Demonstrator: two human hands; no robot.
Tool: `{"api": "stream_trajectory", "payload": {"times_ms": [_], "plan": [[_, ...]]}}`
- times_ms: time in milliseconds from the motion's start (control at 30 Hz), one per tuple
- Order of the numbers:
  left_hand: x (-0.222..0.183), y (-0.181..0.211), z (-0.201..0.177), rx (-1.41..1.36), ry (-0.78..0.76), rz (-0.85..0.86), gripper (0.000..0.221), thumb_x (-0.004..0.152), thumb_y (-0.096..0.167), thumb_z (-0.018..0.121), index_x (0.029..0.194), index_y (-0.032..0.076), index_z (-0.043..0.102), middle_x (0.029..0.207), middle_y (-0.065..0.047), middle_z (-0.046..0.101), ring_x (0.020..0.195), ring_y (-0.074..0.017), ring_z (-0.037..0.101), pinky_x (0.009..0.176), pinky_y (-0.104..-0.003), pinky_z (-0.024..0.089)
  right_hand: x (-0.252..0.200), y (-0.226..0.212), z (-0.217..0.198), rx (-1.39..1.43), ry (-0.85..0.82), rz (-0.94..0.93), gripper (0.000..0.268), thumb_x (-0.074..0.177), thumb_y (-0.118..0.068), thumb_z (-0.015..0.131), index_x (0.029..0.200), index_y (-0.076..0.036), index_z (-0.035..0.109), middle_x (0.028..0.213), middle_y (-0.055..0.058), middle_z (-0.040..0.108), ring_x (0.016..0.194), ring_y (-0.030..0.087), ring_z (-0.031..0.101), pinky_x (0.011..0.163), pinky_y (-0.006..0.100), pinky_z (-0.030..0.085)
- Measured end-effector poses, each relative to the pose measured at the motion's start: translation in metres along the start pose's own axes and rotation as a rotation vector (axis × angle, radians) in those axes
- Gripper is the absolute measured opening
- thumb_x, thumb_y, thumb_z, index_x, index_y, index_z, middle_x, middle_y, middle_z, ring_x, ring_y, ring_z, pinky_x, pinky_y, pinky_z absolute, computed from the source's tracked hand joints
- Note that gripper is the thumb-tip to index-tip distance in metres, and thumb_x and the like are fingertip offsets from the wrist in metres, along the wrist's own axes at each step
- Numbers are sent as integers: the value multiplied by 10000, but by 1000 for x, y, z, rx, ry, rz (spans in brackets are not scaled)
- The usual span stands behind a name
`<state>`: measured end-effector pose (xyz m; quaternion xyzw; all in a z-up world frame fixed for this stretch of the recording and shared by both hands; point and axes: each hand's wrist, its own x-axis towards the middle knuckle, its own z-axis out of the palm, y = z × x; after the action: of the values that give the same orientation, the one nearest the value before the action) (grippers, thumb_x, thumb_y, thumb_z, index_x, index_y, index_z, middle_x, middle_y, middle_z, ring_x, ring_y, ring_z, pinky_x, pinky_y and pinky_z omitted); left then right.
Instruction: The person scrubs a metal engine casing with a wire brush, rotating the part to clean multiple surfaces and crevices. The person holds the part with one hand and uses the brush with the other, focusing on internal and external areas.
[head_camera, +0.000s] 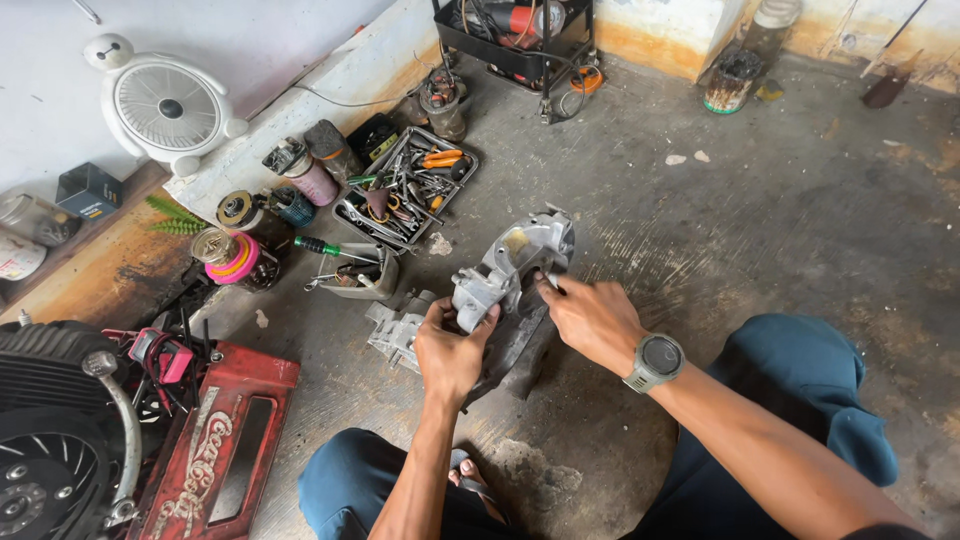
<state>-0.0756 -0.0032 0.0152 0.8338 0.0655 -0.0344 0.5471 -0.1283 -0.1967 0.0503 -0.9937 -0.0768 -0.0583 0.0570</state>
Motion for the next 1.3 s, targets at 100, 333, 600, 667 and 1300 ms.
{"api": "stream_trajectory", "payload": {"times_ms": [100,333,600,667,1300], "plan": [[0,0,3,71,-30,3,531,655,356,937,1075,100,737,941,-129,761,981,-302,738,819,-377,562,8,20,51,-51,-11,-57,355,914,-80,547,1218,-109,728,1061,150,750,474,174,655,480,334,514],[8,-13,5,22,-28,3,515,654,337,931,1066,96,738,926,-118,765,943,-241,726,813,-364,560,12,27,23,748,-111,114,305,957,-61,501,1138,38,724,928,280,741,538,317,674,507,398,498],[6,-2,0,11,-36,40,506,649,290,938,1050,52,741,906,-169,753,880,-281,722,761,-389,560,10,16,23,770,-120,197,243,919,-78,557,1075,-9,729,901,246,752,742,402,734,641,460,551],[11,-12,1,-8,-41,44,497,654,293,935,1044,56,738,897,-151,747,868,-252,703,754,-371,553,7,18,10,722,-136,222,246,915,-93,567,1067,-38,752,896,217,763,731,364,737,658,438,549],[14,-14,-4,-16,-53,52,520,670,311,938,1057,33,728,924,-186,748,890,-286,722,763,-382,559,20,17,54,165,-97,28,305,983,-127,556,1268,-126,665,794,142,728,439,139,594,378,267,471]]}}
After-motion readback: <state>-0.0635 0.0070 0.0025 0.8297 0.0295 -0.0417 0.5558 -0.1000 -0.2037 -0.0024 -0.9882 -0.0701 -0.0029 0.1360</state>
